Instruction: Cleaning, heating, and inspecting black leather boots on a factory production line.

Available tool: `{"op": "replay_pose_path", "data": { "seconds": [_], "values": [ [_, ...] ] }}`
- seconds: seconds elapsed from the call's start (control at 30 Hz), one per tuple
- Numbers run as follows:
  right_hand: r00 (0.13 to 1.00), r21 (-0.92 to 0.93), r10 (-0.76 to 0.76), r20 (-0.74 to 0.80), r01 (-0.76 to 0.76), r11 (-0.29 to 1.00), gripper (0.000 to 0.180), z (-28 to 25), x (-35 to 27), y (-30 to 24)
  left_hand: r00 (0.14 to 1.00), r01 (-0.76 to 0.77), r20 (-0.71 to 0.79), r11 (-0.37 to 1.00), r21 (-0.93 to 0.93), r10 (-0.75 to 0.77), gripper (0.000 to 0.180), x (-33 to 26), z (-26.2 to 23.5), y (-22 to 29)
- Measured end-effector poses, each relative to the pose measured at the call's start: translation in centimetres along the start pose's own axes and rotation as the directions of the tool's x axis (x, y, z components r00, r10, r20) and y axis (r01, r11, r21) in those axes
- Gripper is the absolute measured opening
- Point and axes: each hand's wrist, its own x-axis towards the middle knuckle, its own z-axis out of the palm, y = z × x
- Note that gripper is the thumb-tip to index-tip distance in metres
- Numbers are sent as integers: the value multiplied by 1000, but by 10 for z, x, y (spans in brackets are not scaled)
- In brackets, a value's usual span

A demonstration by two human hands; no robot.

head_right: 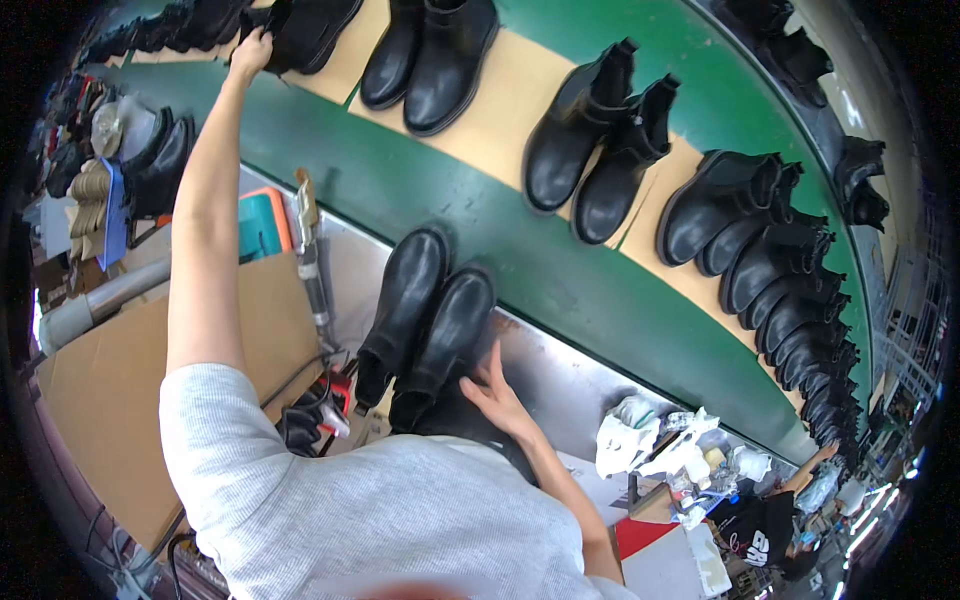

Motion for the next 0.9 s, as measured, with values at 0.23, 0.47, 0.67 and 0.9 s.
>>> {"op": "replay_pose_path", "data": {
  "seconds": [0.23,0.47,0.67,0.9],
  "values": [
    [999,-164,40,15,-36,986,106,36,50,-46,757,-448,-489,889,94,433,36,-94,-34,105],
    [998,-67,51,-45,-54,996,87,24,38,-18,778,-628,-233,732,-265,583,51,-116,-4,255],
    [966,187,134,-221,-93,978,48,-40,-19,0,926,-225,347,957,184,151,28,-110,-14,314],
    [958,188,139,-253,-92,978,41,-45,-54,4,821,-570,30,820,54,570,13,-145,-6,264]
  ]
}}
